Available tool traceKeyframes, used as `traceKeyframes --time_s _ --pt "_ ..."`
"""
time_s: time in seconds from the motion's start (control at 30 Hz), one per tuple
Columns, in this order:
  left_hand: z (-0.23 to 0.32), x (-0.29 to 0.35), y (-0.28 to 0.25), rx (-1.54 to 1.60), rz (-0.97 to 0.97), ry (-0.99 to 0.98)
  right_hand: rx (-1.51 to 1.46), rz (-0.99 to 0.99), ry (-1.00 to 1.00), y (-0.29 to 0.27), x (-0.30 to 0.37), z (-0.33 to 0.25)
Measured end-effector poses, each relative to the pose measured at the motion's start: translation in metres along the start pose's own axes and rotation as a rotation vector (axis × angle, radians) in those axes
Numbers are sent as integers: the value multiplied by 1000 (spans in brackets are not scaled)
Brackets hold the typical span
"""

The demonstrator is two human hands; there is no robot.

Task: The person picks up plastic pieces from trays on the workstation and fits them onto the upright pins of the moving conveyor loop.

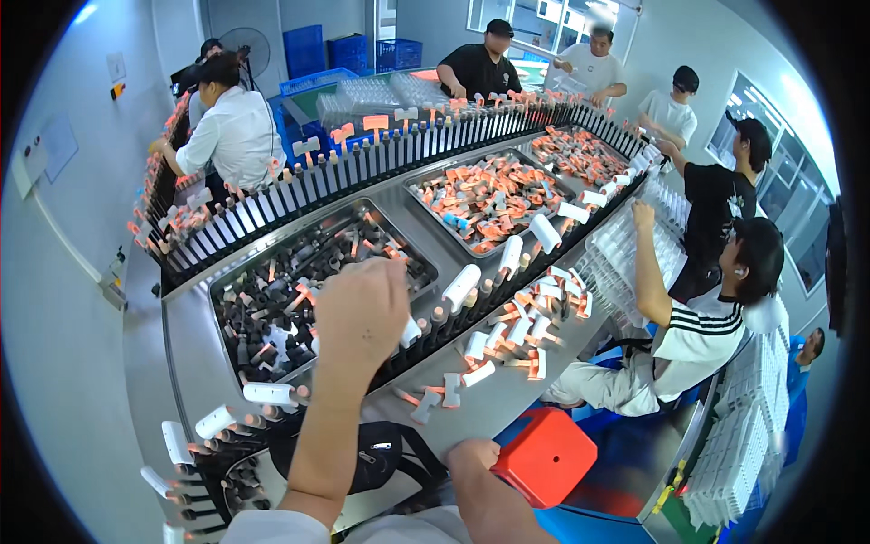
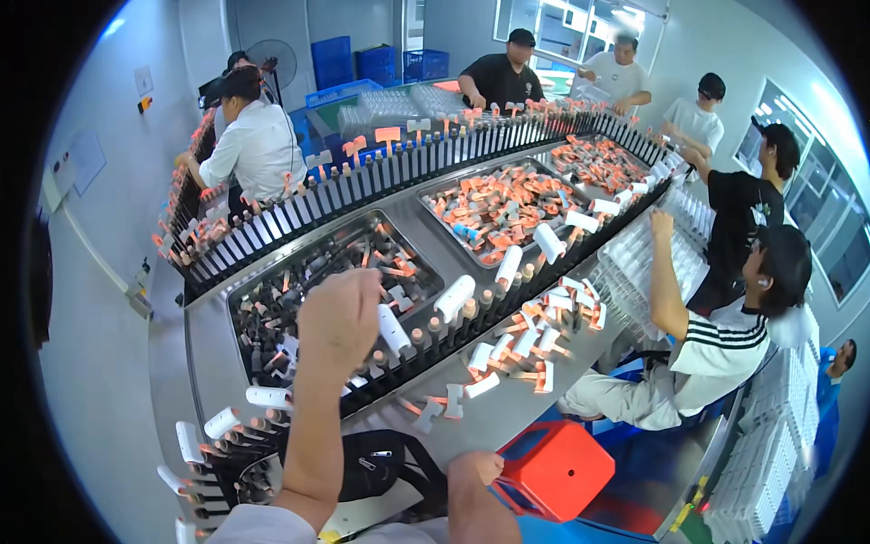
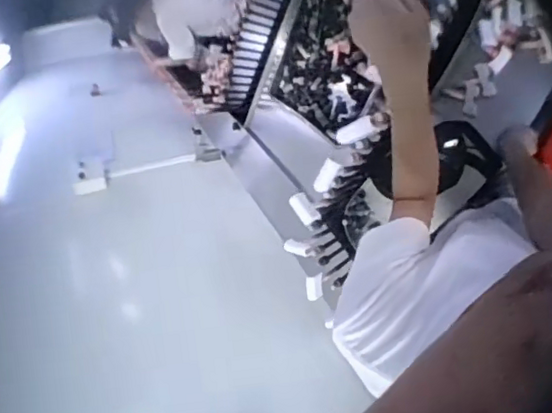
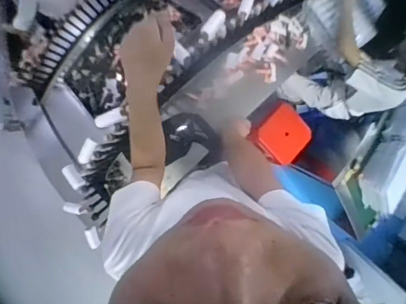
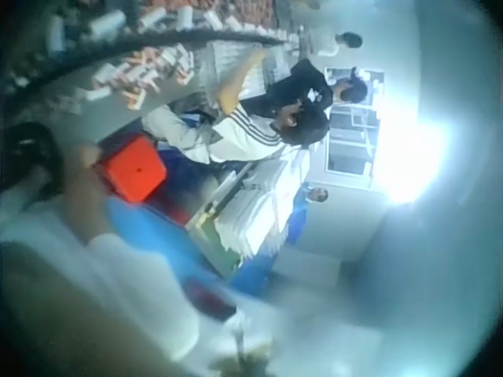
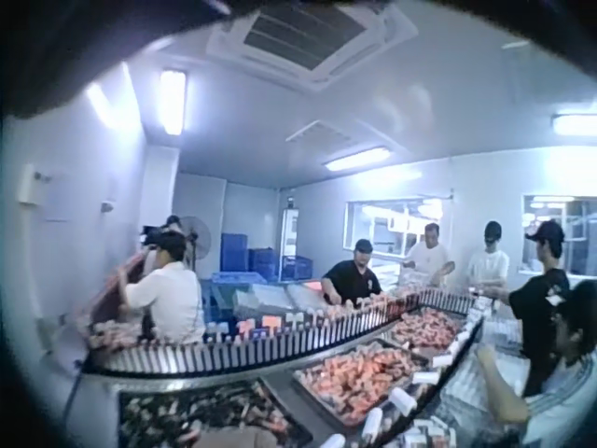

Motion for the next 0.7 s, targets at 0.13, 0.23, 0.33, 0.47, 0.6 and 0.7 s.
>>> traceKeyframes --time_s 0.13,0.23,0.33,0.47,0.6,0.7 --pt "-26 35 96 -286 -197 -66 -33 -36 -45 -13 13 -9" --pt "-14 21 70 -230 -141 43 -50 -76 -33 -22 18 -20" --pt "17 -13 26 -37 164 73 -60 -69 28 -35 26 -35" --pt "11 -13 85 -245 -188 49 47 -44 9 -24 11 -35" --pt "12 1 88 -273 -426 73 76 -8 15 -29 10 -51" --pt "54 -26 27 -68 -168 17 91 5 -52 -27 -3 -36"
Point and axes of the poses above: each hand's wrist, its own x-axis away from the middle knuckle, its own y-axis out of the palm, z = x × y, the point moved 2 cm from there along -x, towards the middle knuckle, and after that the axes turned 6 degrees about -x, right-handed, at the moved point
